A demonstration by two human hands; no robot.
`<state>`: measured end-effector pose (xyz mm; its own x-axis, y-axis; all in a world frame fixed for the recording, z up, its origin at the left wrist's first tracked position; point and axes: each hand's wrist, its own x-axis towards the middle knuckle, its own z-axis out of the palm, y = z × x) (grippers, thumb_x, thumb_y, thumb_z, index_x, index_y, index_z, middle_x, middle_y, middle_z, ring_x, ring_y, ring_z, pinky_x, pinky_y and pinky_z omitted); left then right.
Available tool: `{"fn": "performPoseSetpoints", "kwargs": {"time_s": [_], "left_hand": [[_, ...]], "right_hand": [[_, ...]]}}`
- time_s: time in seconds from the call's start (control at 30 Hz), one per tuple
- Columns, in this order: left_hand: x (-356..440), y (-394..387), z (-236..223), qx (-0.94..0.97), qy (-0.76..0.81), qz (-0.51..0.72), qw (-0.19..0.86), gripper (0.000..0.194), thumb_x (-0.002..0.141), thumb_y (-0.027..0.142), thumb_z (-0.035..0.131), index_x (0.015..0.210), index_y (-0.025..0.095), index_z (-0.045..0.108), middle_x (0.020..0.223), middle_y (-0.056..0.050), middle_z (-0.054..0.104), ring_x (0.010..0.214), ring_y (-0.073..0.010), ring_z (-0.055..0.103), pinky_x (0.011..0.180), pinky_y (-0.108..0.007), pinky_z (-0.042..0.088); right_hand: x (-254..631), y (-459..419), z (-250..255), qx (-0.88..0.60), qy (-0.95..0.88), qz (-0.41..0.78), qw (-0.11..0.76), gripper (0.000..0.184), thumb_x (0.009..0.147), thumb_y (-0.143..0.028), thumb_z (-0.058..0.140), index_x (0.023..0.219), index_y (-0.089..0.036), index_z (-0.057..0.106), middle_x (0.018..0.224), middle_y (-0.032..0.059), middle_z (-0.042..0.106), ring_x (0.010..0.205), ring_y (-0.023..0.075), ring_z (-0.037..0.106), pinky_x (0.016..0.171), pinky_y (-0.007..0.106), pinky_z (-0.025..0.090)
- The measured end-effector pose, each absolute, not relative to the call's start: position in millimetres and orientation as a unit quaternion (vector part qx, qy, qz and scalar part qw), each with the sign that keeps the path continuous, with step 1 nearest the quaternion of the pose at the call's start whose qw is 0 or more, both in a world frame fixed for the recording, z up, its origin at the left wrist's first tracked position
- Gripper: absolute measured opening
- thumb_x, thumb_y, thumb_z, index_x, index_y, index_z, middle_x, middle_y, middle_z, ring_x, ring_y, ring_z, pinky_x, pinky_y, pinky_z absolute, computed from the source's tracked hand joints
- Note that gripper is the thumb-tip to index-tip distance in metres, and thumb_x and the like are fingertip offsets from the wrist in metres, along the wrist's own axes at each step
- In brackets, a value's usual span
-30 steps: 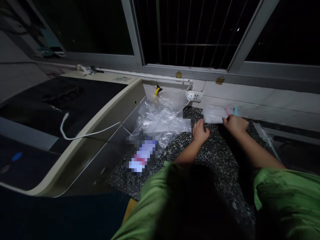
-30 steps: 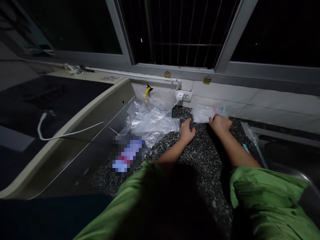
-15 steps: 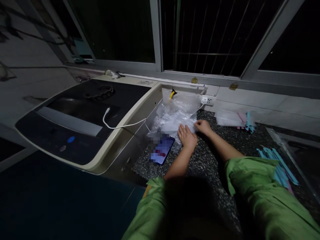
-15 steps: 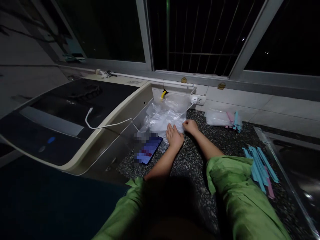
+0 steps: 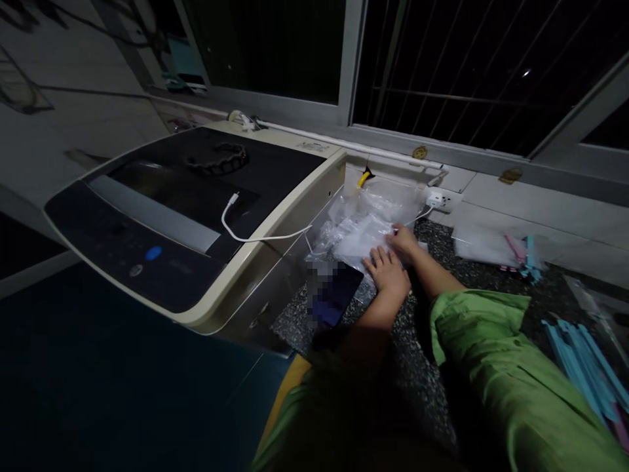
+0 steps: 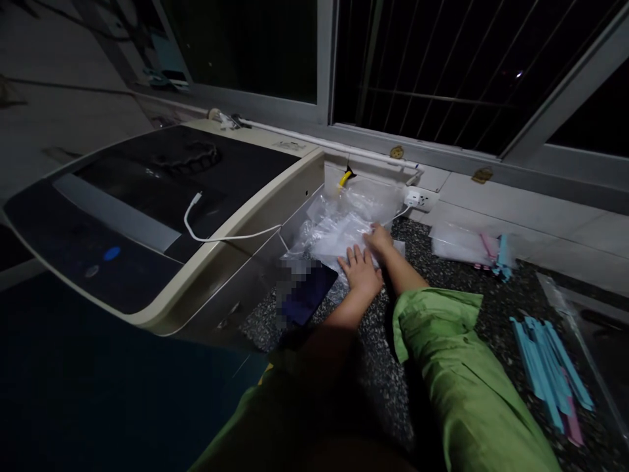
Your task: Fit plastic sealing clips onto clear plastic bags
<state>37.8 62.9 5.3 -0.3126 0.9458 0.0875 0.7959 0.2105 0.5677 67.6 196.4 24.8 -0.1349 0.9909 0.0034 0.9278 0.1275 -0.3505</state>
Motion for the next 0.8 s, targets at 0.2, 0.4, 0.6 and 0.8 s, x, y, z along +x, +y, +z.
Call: {"fn": "performPoseSetpoints", "kwargs": {"time_s": [0.2, 0.4, 0.6, 0.8], "left_hand": [[27, 52, 20, 0.551, 0.786, 0.239, 0.147, 0.062, 0.074, 0.031, 0.058, 0.134, 0.018, 0.043, 0.151, -0.016, 0.02, 0.14, -0.0359, 0.008, 0.105, -0.067, 0.007], [17, 39, 20, 0.534, 0.809, 0.184, 0.162, 0.062, 0.075, 0.036, 0.057, 0.134, 0.022, 0.043, 0.151, -0.013, 0.019, 0.139, -0.0374, 0.011, 0.102, -0.069, 0.011], [12, 36, 26, 0.563, 0.801, 0.155, 0.129, 0.062, 0.081, 0.04, 0.048, 0.138, 0.021, 0.036, 0.152, -0.012, 0.016, 0.139, -0.0323, 0.013, 0.105, -0.065, 0.011], [12, 46, 20, 0.583, 0.789, 0.145, 0.129, 0.064, 0.081, 0.04, 0.046, 0.139, 0.016, 0.033, 0.152, -0.013, 0.018, 0.14, -0.0309, 0.014, 0.109, -0.059, 0.01]], "right_hand": [[61, 190, 23, -0.657, -0.734, 0.131, 0.11, 0.032, 0.076, -0.024, 0.052, 0.106, -0.017, 0.063, 0.103, 0.0105, 0.067, 0.092, 0.0214, 0.061, 0.075, 0.028, 0.044], [62, 188, 22, -0.657, -0.734, 0.124, 0.118, 0.025, 0.075, -0.029, 0.052, 0.092, -0.017, 0.065, 0.095, 0.0101, 0.068, 0.087, 0.0214, 0.061, 0.071, 0.027, 0.043], [58, 192, 16, -0.663, -0.725, 0.124, 0.138, 0.016, 0.071, -0.025, 0.054, 0.08, -0.017, 0.065, 0.085, 0.0094, 0.069, 0.078, 0.0206, 0.06, 0.064, 0.026, 0.041], [64, 190, 14, -0.643, -0.732, 0.123, 0.189, 0.013, 0.071, -0.021, 0.052, 0.075, -0.016, 0.064, 0.077, 0.0079, 0.067, 0.071, 0.0179, 0.059, 0.061, 0.025, 0.04]]}}
